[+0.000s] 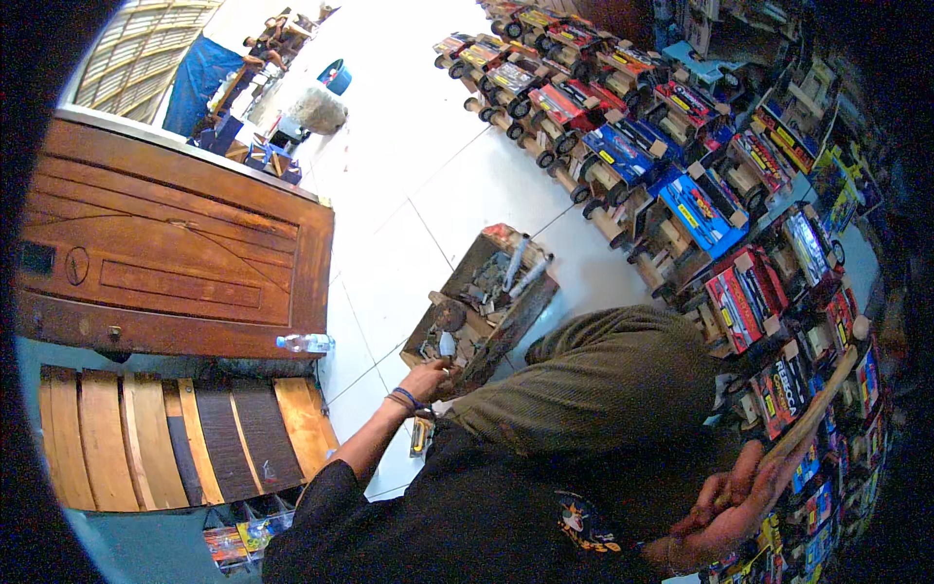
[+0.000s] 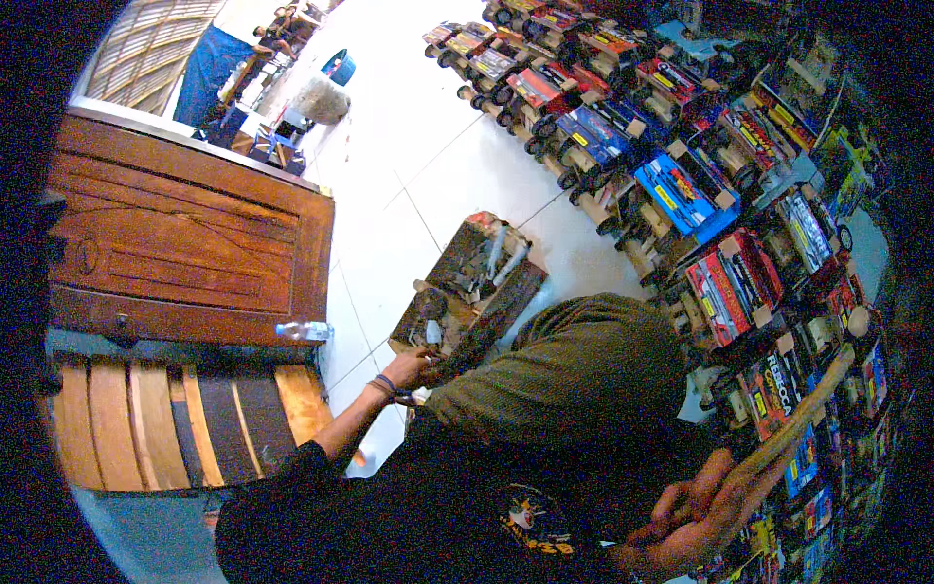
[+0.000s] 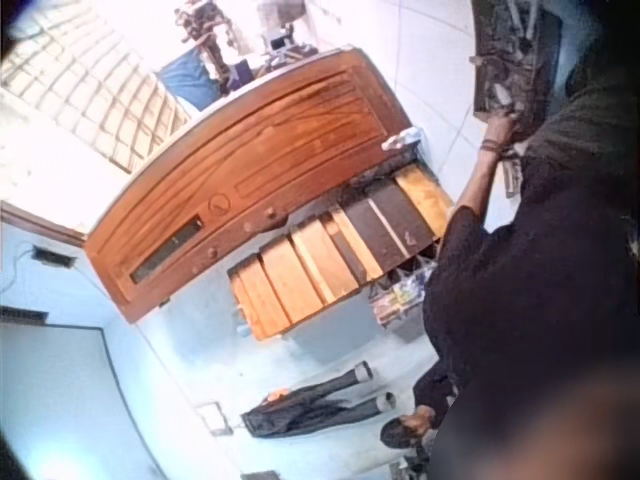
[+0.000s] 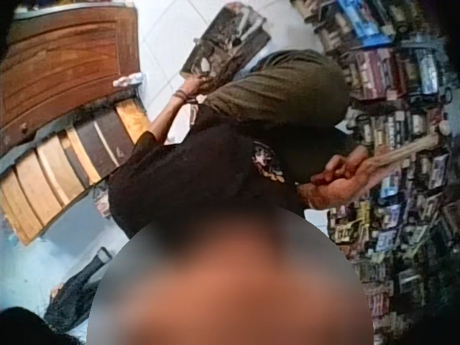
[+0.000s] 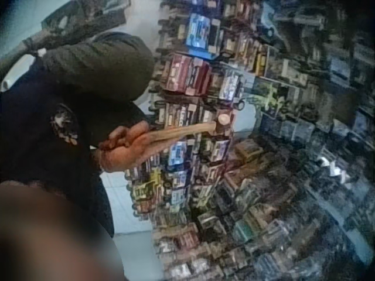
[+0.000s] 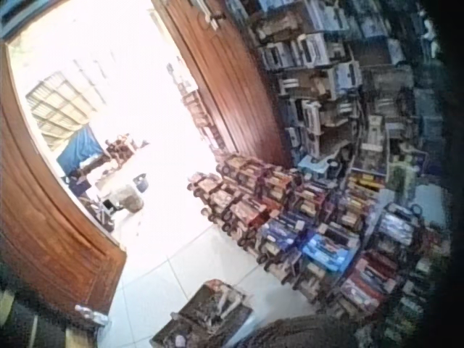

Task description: The person repeatedly hammers nails into the wooden bodies of toy cars displayed on a wall rack. They retrieve nails from a small wooden box, position each nail on a car, and strike it with a hammer. The person occasionally pauses to retrieve more nails or adjust their grip.

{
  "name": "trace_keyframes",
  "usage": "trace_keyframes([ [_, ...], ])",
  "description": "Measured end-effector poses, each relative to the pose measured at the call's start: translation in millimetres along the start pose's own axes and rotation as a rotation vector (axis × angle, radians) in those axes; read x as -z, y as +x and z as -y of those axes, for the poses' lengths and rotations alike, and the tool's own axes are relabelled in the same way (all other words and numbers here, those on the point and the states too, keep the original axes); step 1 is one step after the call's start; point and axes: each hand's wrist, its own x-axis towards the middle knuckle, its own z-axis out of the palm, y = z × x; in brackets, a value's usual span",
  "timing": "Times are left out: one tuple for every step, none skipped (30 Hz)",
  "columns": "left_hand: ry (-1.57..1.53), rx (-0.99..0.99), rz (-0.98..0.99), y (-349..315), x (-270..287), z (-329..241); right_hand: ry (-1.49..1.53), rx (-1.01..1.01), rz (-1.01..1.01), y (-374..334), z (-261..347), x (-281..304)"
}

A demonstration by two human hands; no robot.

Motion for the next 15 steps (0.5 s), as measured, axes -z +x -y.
trace_keyframes([
  [-0.041, -0.009, 0.016, 0, 5, 2, -0.026, -0.009, -0.012, 1, 0, 1],
  [-0.252, 0.149, -0.083, 0, 2, 2, -0.019, -0.037, -0.022, 2, 0, 0],
  [-0.223, 0.23, -0.211, 9, -5, 7, -0.012, -0.061, -0.035, 4, 1, 0],
  [-0.21, 0.224, -0.399, 16, -16, 11, -0.017, -0.106, -0.135, 5, 1, -1],
  [0.045, 0.343, -0.291, 27, -27, 23, 0.042, -0.063, -0.008, 5, 1, -2],
  [0.051, 0.377, -0.249, 37, -44, 34, 0.088, -0.039, 0.029, 4, 0, -3],
  [0.101, 0.343, -0.233, 44, -61, 44, 0.142, 0.001, 0.053, 3, 0, -4],
  [0.146, 0.294, -0.226, 50, -77, 54, 0.125, -0.03, 0.056, 2, -1, -4],
  [0.106, 0.34, -0.212, 57, -90, 62, 0.111, -0.058, 0.03, -1, -2, -5],
  [0.093, 0.277, -0.28, 61, -95, 69, 0.11, -0.075, 0.018, -1, -2, -4],
  [0.05, 0.261, -0.288, 62, -95, 73, 0.082, -0.134, 0.106, 1, 1, 1],
  [-0.027, 0.254, -0.29, 64, -92, 72, 0.098, -0.161, 0.188, 3, 3, 4],
  [-0.122, 0.258, -0.299, 62, -87, 67, 0.11, -0.188, 0.27, 5, 6, 9],
  [-0.207, 0.252, -0.317, 63, -79, 59, 0.16, -0.185, 0.347, 8, 8, 12],
  [-0.289, 0.25, -0.339, 60, -68, 47, 0.14, -0.189, 0.394, 12, 12, 17],
])
